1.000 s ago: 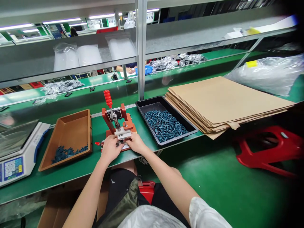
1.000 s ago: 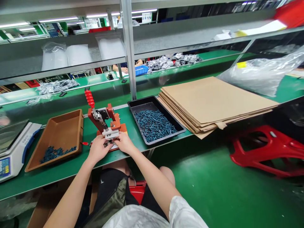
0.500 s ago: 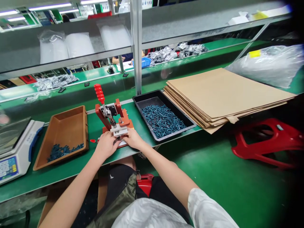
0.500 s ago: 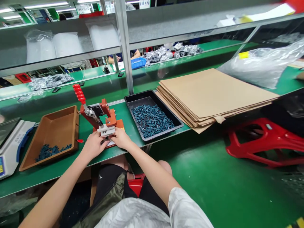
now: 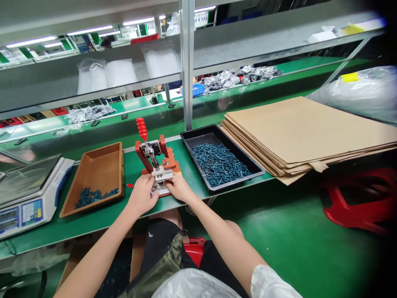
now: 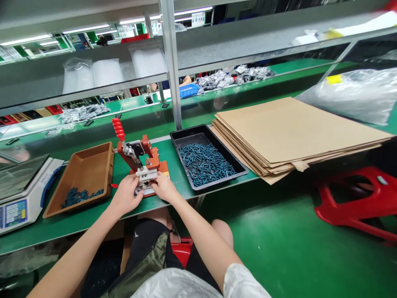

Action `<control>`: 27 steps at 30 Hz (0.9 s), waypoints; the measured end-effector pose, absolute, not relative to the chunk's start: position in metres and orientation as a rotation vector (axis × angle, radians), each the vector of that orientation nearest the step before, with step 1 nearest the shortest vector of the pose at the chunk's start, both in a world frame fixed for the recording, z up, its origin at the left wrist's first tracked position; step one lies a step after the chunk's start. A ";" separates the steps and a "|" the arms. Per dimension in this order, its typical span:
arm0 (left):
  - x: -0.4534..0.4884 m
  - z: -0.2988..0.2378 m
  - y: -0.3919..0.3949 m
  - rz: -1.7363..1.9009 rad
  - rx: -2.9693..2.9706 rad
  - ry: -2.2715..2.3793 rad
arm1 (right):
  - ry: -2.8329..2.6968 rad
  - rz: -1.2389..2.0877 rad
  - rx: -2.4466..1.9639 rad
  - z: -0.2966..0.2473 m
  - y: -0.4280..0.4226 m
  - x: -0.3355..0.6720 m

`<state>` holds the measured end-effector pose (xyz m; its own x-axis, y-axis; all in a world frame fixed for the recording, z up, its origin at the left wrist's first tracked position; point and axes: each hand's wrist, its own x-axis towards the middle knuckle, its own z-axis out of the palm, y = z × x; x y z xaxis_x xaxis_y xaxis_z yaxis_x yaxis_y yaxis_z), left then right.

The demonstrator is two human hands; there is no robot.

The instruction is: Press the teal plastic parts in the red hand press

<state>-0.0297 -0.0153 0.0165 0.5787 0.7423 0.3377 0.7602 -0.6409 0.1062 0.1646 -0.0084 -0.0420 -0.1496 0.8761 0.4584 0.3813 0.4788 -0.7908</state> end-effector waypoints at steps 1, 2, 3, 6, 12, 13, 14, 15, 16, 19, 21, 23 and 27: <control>-0.028 0.022 -0.019 -0.565 -2.691 -1.331 | -1.742 0.631 -1.072 -0.041 -0.009 0.165; -0.026 0.026 -0.023 -0.562 -2.639 -1.349 | -1.743 0.631 -1.069 -0.041 -0.009 0.165; -0.026 0.030 -0.027 -0.540 -2.602 -1.360 | -1.744 0.630 -1.067 -0.040 -0.010 0.165; -0.036 0.030 -0.030 -0.395 -2.608 -1.347 | -1.748 0.632 -1.093 -0.040 -0.010 0.167; -0.092 0.014 -0.017 -0.159 -2.748 -1.353 | -1.774 0.632 -1.089 -0.041 -0.009 0.169; -0.095 0.014 -0.015 -0.148 -2.757 -1.371 | -1.769 0.629 -1.087 -0.042 -0.009 0.169; -0.094 0.014 -0.014 -0.158 -2.754 -1.391 | -1.760 0.630 -1.087 -0.042 -0.008 0.168; -0.091 0.015 -0.014 -0.184 -2.743 -1.405 | -1.745 0.639 -1.089 -0.043 -0.007 0.168; -0.085 0.016 -0.015 -0.222 -2.730 -1.412 | -1.725 0.657 -1.091 -0.044 -0.005 0.168; -0.063 0.017 -0.019 -0.387 -2.723 -1.425 | -1.669 0.741 -1.082 -0.045 -0.001 0.166; -0.050 0.017 -0.020 -0.528 -2.735 -1.432 | -1.646 0.778 -1.065 -0.045 0.001 0.165; -0.039 0.016 -0.019 -0.639 -2.759 -1.424 | -1.647 0.781 -1.052 -0.045 0.002 0.164; -0.028 0.007 -0.011 -0.662 -2.819 -1.448 | -1.675 0.738 -1.066 -0.041 0.001 0.164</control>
<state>-0.0284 -0.0112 0.0069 0.5173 0.7969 0.3121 0.7577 -0.5960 0.2659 0.1636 0.0009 -0.0414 -0.1350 0.9027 0.4085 0.3074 0.4301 -0.8488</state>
